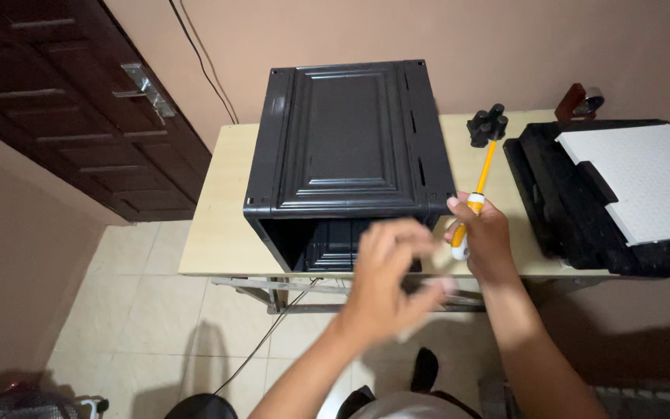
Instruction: The person uses a yellow-handled screwdriver to pry and remove multiple black plastic panels from a computer tower case. They remove the side panel, top panel, and front panel, placing them on the table.
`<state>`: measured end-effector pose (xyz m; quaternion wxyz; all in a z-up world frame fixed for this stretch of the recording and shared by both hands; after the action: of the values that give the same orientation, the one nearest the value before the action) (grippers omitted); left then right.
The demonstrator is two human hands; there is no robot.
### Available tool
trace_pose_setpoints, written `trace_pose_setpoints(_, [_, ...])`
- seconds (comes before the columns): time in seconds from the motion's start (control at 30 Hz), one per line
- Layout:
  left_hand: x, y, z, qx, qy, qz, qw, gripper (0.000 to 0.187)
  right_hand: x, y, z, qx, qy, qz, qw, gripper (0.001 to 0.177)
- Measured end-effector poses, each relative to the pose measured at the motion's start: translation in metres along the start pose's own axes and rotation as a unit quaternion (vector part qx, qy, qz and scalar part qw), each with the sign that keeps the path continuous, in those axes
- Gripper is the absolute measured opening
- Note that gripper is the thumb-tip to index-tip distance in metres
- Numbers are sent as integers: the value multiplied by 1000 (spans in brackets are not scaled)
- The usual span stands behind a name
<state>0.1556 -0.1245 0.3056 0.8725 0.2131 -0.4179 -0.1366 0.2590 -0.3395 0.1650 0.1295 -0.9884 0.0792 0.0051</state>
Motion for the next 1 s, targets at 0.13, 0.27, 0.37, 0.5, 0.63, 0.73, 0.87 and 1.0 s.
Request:
trace_pose_setpoints(0.13, [8, -14, -56, 179, -14, -13, 984, 46, -1, -6, -2, 1, 5, 8, 1000, 46])
trace_pose_setpoints(0.27, [14, -34, -92, 267, -56, -34, 961, 45, -2, -7, -5, -22, 16, 15, 1000, 44])
trace_pose_setpoints(0.37, [13, -45, -113, 271, -52, -48, 960, 41, 1, -5, -3, 9, 9, 0, 1000, 44])
trace_pose_setpoints(0.5, [8, -46, -124, 273, -69, -29, 959, 38, 7, -3, 0, 14, 27, -9, 999, 42])
trace_pose_setpoints(0.63, [5, -49, -125, 319, -76, -34, 944, 42, 11, -1, 5, 30, 38, -20, 999, 40])
trace_pose_setpoints(0.73, [7, -48, -124, 342, -83, -42, 935, 45, 15, 1, 6, 37, 41, -25, 998, 40])
trace_pose_setpoints(0.87, [7, -48, -126, 356, -97, -46, 928, 47, 19, 6, 10, 42, 36, -31, 998, 41])
trace_pose_setpoints(1.0, [5, -51, -128, 367, -100, -51, 924, 49, 19, 9, 13, 50, 37, -32, 998, 42])
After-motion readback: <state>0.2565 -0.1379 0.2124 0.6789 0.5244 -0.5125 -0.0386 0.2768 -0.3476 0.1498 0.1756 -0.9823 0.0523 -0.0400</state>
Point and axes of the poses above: each hand's wrist, its own x-axis towards the middle knuckle, its own y-axis out of the back of the hand, z = x × y, the point moved 3 cm from there along x, towards the middle knuckle, and after that the axes turned 8 degrees about -z, right-handed, at the moved point
